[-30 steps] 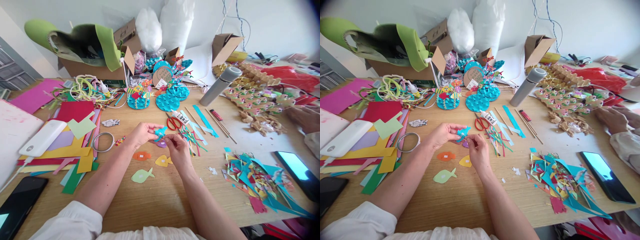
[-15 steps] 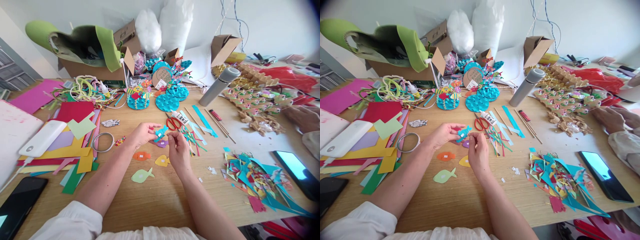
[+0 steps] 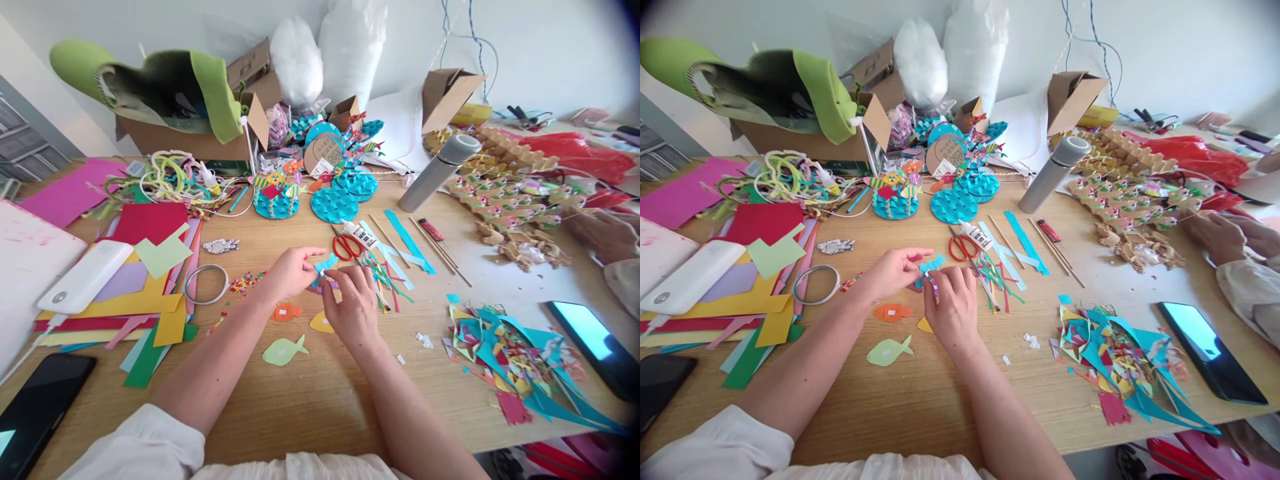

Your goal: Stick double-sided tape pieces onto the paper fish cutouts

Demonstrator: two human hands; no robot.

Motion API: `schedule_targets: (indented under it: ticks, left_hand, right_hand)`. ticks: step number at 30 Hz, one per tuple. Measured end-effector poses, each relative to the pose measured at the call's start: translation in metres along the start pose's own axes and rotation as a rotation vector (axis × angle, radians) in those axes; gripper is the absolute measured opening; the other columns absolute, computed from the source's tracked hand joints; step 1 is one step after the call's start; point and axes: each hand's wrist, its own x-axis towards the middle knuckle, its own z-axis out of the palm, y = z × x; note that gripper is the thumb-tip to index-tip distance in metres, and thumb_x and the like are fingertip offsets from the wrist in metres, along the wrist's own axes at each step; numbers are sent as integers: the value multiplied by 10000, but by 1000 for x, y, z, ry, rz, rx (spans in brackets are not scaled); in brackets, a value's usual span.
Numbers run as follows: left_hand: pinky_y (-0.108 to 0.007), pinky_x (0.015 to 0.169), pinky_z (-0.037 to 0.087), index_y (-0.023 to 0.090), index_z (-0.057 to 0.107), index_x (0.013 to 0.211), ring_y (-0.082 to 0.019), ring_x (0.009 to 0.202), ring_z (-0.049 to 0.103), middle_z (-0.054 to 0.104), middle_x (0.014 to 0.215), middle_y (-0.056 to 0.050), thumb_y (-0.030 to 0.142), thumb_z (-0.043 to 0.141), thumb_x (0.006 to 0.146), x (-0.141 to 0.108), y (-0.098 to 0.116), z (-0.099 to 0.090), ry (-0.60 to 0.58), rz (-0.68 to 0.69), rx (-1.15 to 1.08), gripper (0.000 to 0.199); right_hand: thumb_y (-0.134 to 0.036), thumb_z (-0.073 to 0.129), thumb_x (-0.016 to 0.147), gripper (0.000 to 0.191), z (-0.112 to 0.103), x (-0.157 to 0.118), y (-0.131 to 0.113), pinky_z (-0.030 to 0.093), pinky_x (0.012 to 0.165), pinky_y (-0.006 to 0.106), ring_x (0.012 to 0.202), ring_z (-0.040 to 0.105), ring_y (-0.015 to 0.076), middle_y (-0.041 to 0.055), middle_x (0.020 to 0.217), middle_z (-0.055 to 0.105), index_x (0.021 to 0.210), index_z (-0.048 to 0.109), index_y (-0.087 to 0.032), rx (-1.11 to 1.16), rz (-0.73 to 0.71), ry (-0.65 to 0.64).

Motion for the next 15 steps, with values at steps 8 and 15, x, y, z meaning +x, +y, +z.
schedule_targets:
  ticks: [8,15]
  left_hand:
    - [-217,581,534,131,569,1287,-120,532,645,597,496,68,5,556,760,-4,9,4,-26,-36,34,542]
    - [-247,597,544,146,579,1277,-150,563,675,625,523,49,-5,539,748,-3,7,2,-31,-44,74,552]
  right_hand:
    - [-196,546,902,106,0,-1,1,425,756,361,806,491,219,66,822,612,849,638,-190,-68,29,-28]
    - [-156,495,915,148,-3,3,3,421,745,352,818,502,219,62,809,596,808,589,-196,-13,125,-1]
